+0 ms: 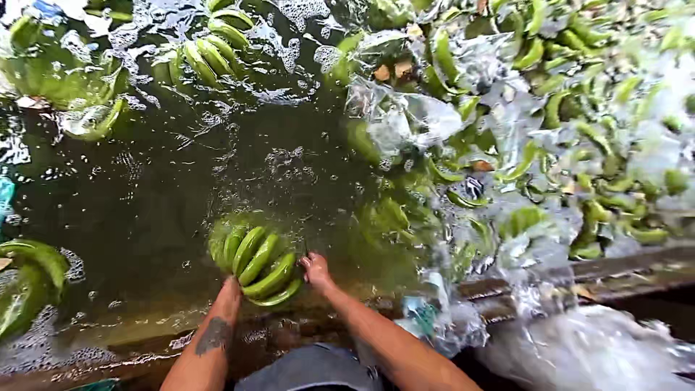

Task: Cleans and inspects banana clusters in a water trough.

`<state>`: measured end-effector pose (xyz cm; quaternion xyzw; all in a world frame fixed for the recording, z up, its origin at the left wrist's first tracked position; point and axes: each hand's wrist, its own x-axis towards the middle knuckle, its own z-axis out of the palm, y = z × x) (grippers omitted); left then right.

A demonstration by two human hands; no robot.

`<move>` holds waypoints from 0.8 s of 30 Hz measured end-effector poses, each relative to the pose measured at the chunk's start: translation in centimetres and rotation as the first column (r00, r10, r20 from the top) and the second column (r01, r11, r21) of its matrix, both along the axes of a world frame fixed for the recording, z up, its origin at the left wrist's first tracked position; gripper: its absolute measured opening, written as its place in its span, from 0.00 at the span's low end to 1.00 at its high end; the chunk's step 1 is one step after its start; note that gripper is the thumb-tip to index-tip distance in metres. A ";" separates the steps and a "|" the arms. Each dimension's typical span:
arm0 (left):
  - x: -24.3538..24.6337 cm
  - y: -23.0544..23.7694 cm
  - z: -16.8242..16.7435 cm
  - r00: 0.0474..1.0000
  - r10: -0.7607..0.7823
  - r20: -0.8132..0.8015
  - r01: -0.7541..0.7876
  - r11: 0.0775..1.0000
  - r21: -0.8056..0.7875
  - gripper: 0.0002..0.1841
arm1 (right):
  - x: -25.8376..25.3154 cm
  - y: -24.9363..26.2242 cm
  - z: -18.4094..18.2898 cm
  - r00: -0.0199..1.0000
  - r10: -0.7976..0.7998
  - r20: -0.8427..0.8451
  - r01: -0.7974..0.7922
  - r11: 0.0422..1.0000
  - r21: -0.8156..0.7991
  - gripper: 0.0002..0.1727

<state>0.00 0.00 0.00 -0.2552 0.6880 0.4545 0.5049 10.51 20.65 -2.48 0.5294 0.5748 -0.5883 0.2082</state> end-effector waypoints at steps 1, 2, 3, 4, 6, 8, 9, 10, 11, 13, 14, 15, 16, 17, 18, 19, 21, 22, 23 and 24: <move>0.7 -1.1 -0.8 0.999 0.043 0.001 -0.043 0.997 0.061 0.26 | 0.2 0.5 0.8 0.996 0.021 -0.087 -0.025 0.999 -0.042 0.10; 1.2 -1.8 -1.0 0.999 0.039 -0.004 -0.039 0.996 0.074 0.27 | 0.3 1.3 1.6 0.982 0.077 -0.174 -0.086 0.995 -0.046 0.09; 1.6 -2.2 -0.7 1.000 0.028 -0.004 -0.028 0.999 0.042 0.25 | 0.2 2.2 2.3 0.959 0.144 -0.243 -0.149 0.989 0.000 0.09; 2.1 -2.2 -0.4 0.999 0.040 0.006 -0.040 0.999 -0.006 0.23 | 0.1 3.2 2.5 0.934 0.210 -0.288 -0.195 0.977 0.080 0.10; 3.0 -2.0 0.4 0.998 -0.067 0.009 0.068 0.996 -0.063 0.21 | -0.4 5.3 1.7 0.903 0.329 -0.274 -0.260 0.930 0.260 0.12; 3.2 -2.0 0.5 0.919 -0.389 -0.064 0.381 0.918 -0.108 0.22 | -1.4 7.8 0.9 0.869 0.451 -0.202 -0.347 0.848 0.401 0.16; 3.0 -1.9 0.6 0.848 -0.523 -0.083 0.512 0.849 -0.131 0.23 | -1.7 9.0 0.9 0.846 0.508 -0.162 -0.397 0.803 0.445 0.17; 2.5 -1.3 0.7 0.816 -0.570 -0.092 0.555 0.819 -0.148 0.23 | -2.2 10.2 1.2 0.820 0.557 -0.130 -0.446 0.765 0.465 0.18; 1.8 -0.7 0.4 0.819 -0.561 -0.121 0.545 0.826 -0.145 0.22 | -2.8 11.3 1.5 0.790 0.602 -0.114 -0.491 0.734 0.470 0.19; 0.8 0.3 -0.8 0.938 -0.300 -0.176 0.300 0.954 -0.026 0.21 | -3.8 13.1 1.7 0.757 0.643 -0.116 -0.554 0.727 0.406 0.21; 0.2 1.0 -1.5 0.986 -0.068 -0.151 0.081 0.993 0.082 0.23 | -4.0 13.5 1.5 0.784 0.610 -0.118 -0.544 0.765 0.343 0.21; -0.8 2.0 -1.3 0.989 0.091 -0.113 -0.076 0.988 0.136 0.25 | -4.2 13.5 1.1 0.834 0.540 -0.117 -0.499 0.827 0.260 0.21; -1.8 3.2 -1.3 0.974 0.208 -0.086 -0.192 0.968 0.160 0.27 | -4.5 12.9 0.6 0.887 0.444 -0.124 -0.421 0.890 0.178 0.21; -2.6 4.1 -1.5 0.959 0.272 -0.081 -0.256 0.951 0.173 0.28 | -4.7 11.9 -0.1 0.928 0.346 -0.137 -0.333 0.937 0.108 0.23; -3.2 4.7 -1.9 0.941 0.327 -0.087 -0.308 0.934 0.179 0.29 | -4.9 10.4 -0.8 0.955 0.255 -0.150 -0.248 0.967 0.060 0.24; -3.7 5.3 -2.5 0.912 0.402 -0.083 -0.383 0.906 0.181 0.30 | -5.0 8.6 -1.5 0.975 0.160 -0.156 -0.157 0.987 0.032 0.23; -4.7 6.3 -4.3 0.798 0.602 -0.012 -0.596 0.792 0.132 0.28 | -5.2 5.1 -2.0 0.993 -0.010 -0.120 0.014 0.999 0.029 0.22; -5.2 6.2 -4.7 0.785 0.619 0.037 -0.619 0.780 0.088 0.28 | -5.3 3.8 -2.2 0.993 -0.077 -0.095 0.080 0.996 0.031 0.22; -5.7 5.6 -4.9 0.805 0.587 0.089 -0.592 0.805 0.044 0.27 | -5.2 2.9 -2.0 0.991 -0.108 -0.079 0.110 0.994 0.022 0.23; -6.0 4.9 -4.9 0.846 0.519 0.123 -0.524 0.852 0.009 0.26 | -5.0 2.2 -1.4 0.992 -0.095 -0.081 0.096 0.995 0.008 0.24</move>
